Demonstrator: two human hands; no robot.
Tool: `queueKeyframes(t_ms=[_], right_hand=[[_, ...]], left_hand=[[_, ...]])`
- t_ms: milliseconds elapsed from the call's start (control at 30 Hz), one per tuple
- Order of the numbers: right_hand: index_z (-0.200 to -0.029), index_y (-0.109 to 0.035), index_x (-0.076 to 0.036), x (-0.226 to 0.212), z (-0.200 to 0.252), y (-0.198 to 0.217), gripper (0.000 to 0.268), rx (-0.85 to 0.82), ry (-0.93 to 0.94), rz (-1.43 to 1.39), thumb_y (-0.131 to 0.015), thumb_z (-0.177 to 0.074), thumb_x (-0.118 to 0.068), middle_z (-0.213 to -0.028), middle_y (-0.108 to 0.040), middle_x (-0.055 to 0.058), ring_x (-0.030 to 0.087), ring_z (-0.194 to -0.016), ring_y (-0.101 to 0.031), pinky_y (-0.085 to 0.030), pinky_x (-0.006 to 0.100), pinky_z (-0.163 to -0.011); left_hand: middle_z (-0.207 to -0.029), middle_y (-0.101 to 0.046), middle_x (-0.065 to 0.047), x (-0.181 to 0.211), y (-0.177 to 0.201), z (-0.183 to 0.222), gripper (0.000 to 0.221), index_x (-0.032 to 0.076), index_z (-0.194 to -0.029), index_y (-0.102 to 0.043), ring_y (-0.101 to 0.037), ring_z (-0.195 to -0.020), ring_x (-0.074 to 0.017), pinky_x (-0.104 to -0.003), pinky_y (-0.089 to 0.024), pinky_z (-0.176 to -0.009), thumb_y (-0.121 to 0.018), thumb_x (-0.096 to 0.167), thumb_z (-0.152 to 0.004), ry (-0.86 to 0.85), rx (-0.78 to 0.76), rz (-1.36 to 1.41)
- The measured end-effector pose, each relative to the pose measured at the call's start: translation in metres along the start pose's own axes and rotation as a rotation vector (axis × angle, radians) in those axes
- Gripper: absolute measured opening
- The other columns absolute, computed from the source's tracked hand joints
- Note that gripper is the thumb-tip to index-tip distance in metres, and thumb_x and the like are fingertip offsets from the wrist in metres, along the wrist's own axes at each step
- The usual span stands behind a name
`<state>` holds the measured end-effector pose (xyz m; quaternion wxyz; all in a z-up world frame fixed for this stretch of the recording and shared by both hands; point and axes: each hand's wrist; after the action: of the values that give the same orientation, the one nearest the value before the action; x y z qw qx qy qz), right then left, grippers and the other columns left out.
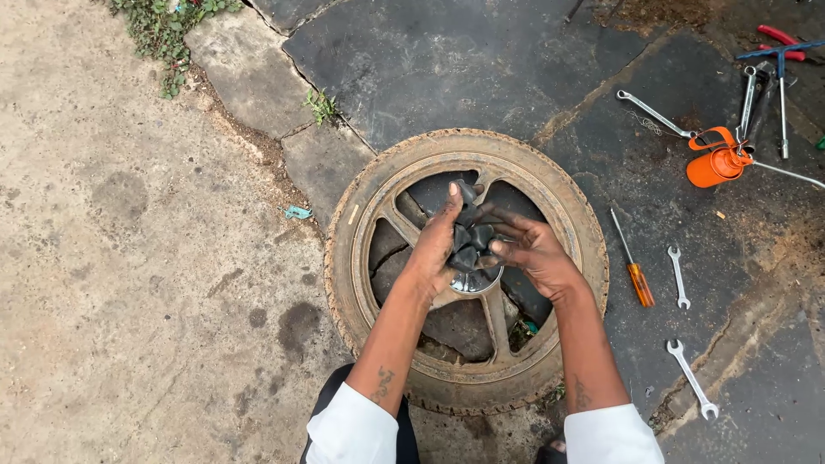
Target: The recorder is repairing a motorcycle wheel hub, removing and inspecting internal rubber cush drive dampers.
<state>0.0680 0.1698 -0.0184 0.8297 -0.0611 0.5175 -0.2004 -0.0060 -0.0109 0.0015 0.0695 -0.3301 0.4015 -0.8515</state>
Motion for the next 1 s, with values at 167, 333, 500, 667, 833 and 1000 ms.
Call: queueKeyframes(t_ms=[167,333,500,667,833,1000], right_hand=[[-0.134,-0.060,0.006,0.029,-0.018,0.031,0.053,-0.008,-0.017,0.028,-0.076,-0.084,0.000,-0.120,-0.069,0.019,0.026,-0.108,-0.070,-0.062,0.040,-0.092],[-0.143,-0.047,-0.004,0.059,-0.049,0.034,0.060,0.115,-0.173,-0.031,-0.068,-0.087,0.001,-0.121,-0.066,0.016,0.025,-0.108,-0.068,-0.059,0.041,-0.092],[-0.146,-0.042,-0.007,0.106,-0.083,0.047,0.056,0.291,-0.282,-0.022,-0.062,-0.095,0.001,-0.130,-0.064,0.015,0.028,-0.115,-0.066,-0.060,0.049,-0.095],[-0.134,-0.066,-0.013,0.135,-0.082,0.039,0.050,0.444,0.297,1.000,-0.073,-0.086,-0.003,-0.128,-0.067,0.011,0.034,-0.120,-0.064,-0.050,0.048,-0.110],[-0.120,-0.074,-0.007,0.121,-0.072,0.024,0.043,0.294,0.524,1.316,-0.081,-0.077,-0.006,-0.136,-0.062,0.018,0.042,-0.124,-0.059,-0.045,0.048,-0.106],[-0.113,-0.077,-0.006,0.117,-0.075,0.049,0.026,0.102,0.355,1.145,-0.074,-0.087,-0.002,-0.125,-0.069,0.017,0.035,-0.114,-0.066,-0.056,0.046,-0.090]], left_hand=[[-0.125,-0.067,-0.005,0.004,0.003,-0.004,0.073,0.014,-0.138,-0.055,-0.070,-0.093,-0.0230,-0.043,-0.064,-0.064,-0.060,0.065,-0.086,-0.035,0.208,0.009],[-0.126,-0.066,-0.016,0.015,0.009,0.000,0.075,0.011,-0.138,-0.054,-0.071,-0.101,-0.0302,-0.042,-0.061,-0.061,-0.058,0.067,-0.087,-0.160,0.345,0.076],[-0.125,-0.066,-0.014,0.015,0.011,0.001,0.076,0.017,-0.140,-0.050,-0.071,-0.108,-0.0306,-0.039,-0.059,-0.065,-0.050,0.071,-0.086,-0.140,0.309,0.109],[-0.122,-0.065,-0.016,0.011,0.009,-0.001,0.076,0.017,-0.142,-0.049,-0.070,-0.106,-0.0317,-0.038,-0.060,-0.067,-0.053,0.069,-0.087,-0.146,0.301,0.165],[-0.119,-0.064,-0.014,0.008,0.011,-0.005,0.077,0.016,-0.142,-0.047,-0.070,-0.104,-0.0307,-0.038,-0.059,-0.064,-0.054,0.069,-0.087,-0.118,0.294,0.198],[-0.114,-0.066,-0.015,0.010,0.012,-0.006,0.077,0.016,-0.142,-0.045,-0.072,-0.101,-0.0301,-0.038,-0.060,-0.065,-0.055,0.069,-0.086,-0.116,0.344,0.196]])
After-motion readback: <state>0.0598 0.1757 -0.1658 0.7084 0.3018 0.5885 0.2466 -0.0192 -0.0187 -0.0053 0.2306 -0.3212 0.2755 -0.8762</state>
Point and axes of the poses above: each hand's wrist, its own z-axis away from the middle knuckle, its own y-axis out of the back of the hand, x = y × z
